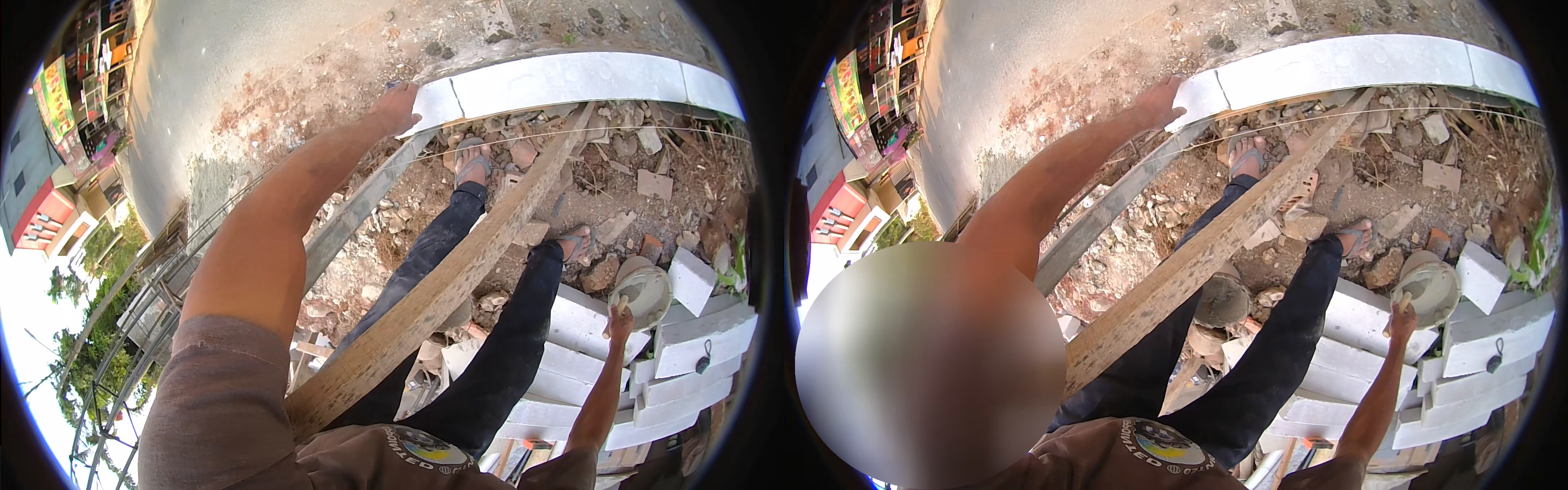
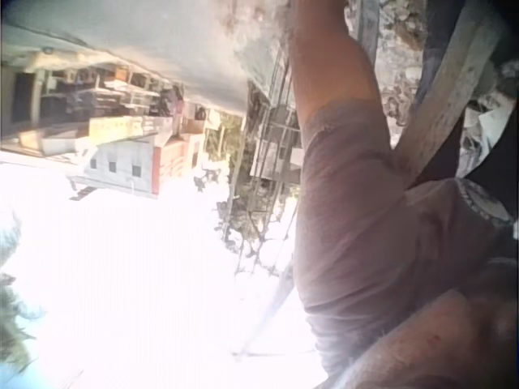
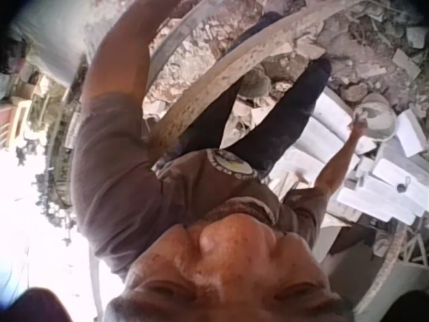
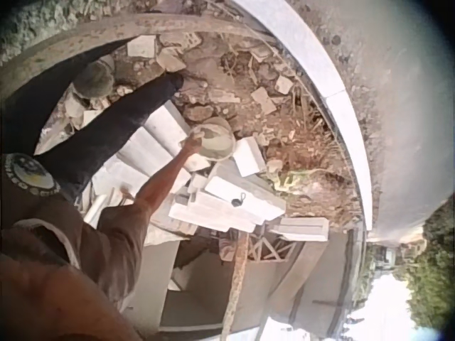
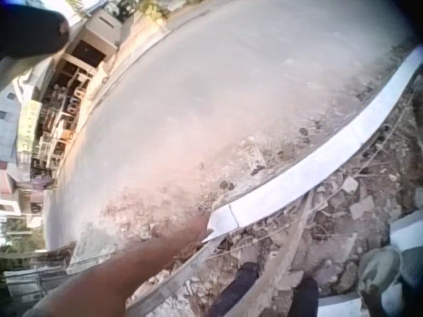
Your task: The person measures and cuts white rectangular tiles using a hand saw and tape measure. They apply mortar to the back of the tiles and the ground using a trowel, then place the tiles along a curved curb. The person uses a hammer to tap the tiles into position and adjusts them for alignment.
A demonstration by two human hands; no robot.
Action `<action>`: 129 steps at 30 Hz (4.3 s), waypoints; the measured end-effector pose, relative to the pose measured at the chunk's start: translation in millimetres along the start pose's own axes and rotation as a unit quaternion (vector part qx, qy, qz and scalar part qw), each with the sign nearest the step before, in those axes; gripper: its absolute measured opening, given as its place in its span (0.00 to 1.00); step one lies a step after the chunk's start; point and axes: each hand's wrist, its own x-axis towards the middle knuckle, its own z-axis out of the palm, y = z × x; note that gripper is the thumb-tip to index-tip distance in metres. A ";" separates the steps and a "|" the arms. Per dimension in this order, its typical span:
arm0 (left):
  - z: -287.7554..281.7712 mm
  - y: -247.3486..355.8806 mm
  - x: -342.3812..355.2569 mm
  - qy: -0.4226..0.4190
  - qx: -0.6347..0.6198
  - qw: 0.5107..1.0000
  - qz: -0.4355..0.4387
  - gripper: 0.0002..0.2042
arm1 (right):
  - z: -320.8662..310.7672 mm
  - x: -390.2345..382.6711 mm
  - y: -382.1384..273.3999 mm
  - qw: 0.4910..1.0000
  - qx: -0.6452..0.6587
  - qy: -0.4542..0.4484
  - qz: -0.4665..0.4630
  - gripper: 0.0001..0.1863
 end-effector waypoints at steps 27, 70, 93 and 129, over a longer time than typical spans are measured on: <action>-9.1 410.2 -289.5 0.248 -0.499 0.792 0.249 0.15 | -79.3 47.6 2.1 0.973 0.153 -0.142 0.097 0.12; -347.3 321.4 -166.0 0.415 -0.235 0.854 0.210 0.18 | -37.9 36.9 17.3 0.980 -0.105 0.051 -0.161 0.21; -6.5 39.6 13.1 0.001 0.066 0.998 -0.019 0.62 | -30.0 -31.1 -39.8 0.994 0.019 0.070 0.081 0.24; -164.5 73.6 -92.1 0.193 0.141 0.969 0.063 0.51 | -17.9 4.7 -57.3 0.932 0.278 -0.031 0.229 0.14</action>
